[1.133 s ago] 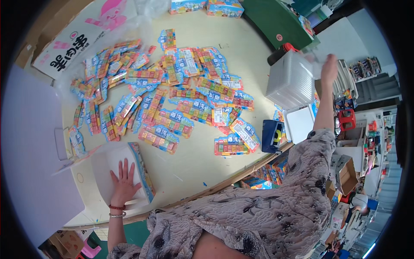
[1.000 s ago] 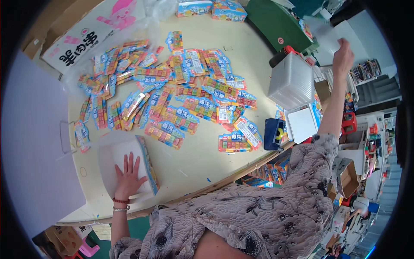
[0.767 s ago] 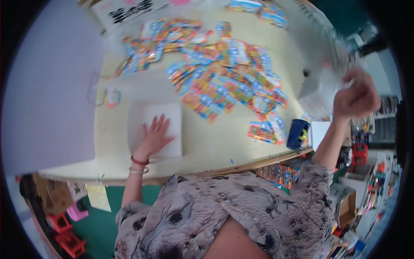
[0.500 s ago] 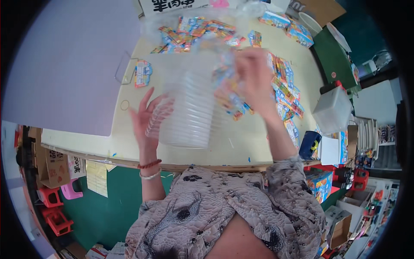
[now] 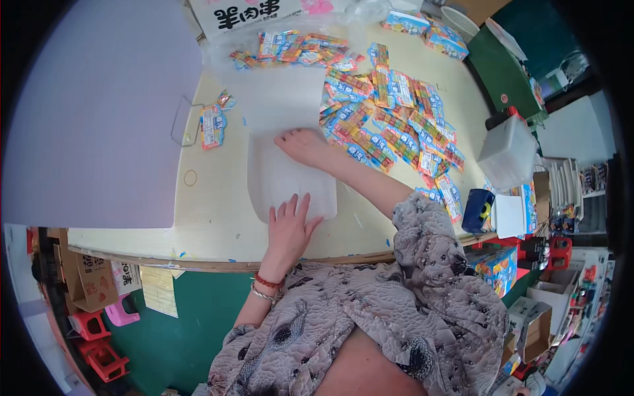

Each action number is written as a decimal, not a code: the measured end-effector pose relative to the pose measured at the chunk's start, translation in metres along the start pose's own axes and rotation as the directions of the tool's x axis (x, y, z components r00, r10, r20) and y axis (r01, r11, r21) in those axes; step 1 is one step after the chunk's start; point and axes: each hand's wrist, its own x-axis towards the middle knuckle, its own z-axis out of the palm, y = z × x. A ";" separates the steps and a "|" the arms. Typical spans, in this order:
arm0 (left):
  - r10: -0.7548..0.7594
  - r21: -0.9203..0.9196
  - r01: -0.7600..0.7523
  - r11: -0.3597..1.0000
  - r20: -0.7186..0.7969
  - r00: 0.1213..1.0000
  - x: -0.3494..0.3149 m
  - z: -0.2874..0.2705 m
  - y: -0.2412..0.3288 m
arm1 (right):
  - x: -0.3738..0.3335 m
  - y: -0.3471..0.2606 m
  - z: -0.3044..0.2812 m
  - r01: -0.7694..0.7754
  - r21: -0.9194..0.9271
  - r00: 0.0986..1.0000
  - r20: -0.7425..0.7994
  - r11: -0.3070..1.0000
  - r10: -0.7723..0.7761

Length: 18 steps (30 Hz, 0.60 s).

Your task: Sorting and packing small colorful snack packets into display boxes on a workbench.

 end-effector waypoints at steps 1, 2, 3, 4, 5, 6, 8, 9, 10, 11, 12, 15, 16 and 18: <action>0.025 0.185 -0.031 0.982 0.034 0.999 -0.002 0.003 0.002 | -0.002 0.002 0.006 0.035 -0.054 0.999 0.024 0.998 -0.034; 0.039 0.186 -0.047 0.981 0.042 0.998 0.000 0.003 0.003 | -0.004 0.006 0.011 0.018 -0.054 1.000 0.024 0.998 -0.017; -0.001 0.126 -0.010 0.992 0.088 0.996 0.002 -0.007 0.008 | -0.005 0.005 0.012 0.026 -0.003 1.000 0.001 1.000 -0.026; -0.038 0.070 0.029 0.997 0.137 0.990 0.003 -0.012 0.011 | -0.007 0.003 0.013 0.033 0.048 0.999 -0.023 0.998 -0.032; -0.025 0.074 0.014 0.997 0.147 0.989 0.004 -0.005 0.008 | -0.012 -0.001 0.014 0.015 0.051 1.000 -0.024 0.999 -0.014; -0.035 0.089 0.017 0.996 0.208 0.978 0.001 0.004 -0.002 | -0.012 -0.010 0.018 0.075 0.012 0.978 -0.195 0.997 -0.071; -0.044 0.112 0.014 0.994 0.270 0.962 0.000 0.004 -0.012 | -0.017 -0.022 0.009 0.118 -0.036 0.923 -0.365 0.992 -0.123; -0.144 0.077 0.127 0.989 0.289 0.946 -0.005 -0.001 -0.014 | -0.019 -0.034 -0.017 0.215 -0.042 0.872 -0.441 0.976 -0.211; -0.235 0.043 0.233 0.972 0.312 0.921 -0.011 -0.003 -0.017 | -0.025 -0.042 -0.038 0.302 -0.057 0.809 -0.512 0.952 -0.287; -0.229 0.047 0.226 0.973 0.317 0.921 -0.014 -0.004 -0.022 | -0.037 -0.042 -0.050 0.293 -0.055 0.812 -0.513 0.954 -0.279; -0.249 0.060 0.243 0.968 0.305 0.919 -0.014 -0.005 -0.029 | -0.057 -0.033 -0.061 0.272 0.071 0.810 -0.556 0.960 -0.189; -0.297 0.084 0.285 0.955 0.239 0.925 -0.034 -0.021 -0.077 | -0.089 -0.008 -0.050 0.144 0.343 0.847 -0.528 0.928 0.064; -0.299 0.096 0.285 0.954 0.204 0.932 -0.037 -0.026 -0.091 | -0.096 0.013 -0.039 0.068 0.400 0.884 -0.449 0.914 0.130; -0.310 0.180 0.278 0.944 0.183 0.933 -0.044 -0.040 -0.115 | -0.097 0.050 -0.024 -0.085 0.481 0.912 -0.316 0.873 0.263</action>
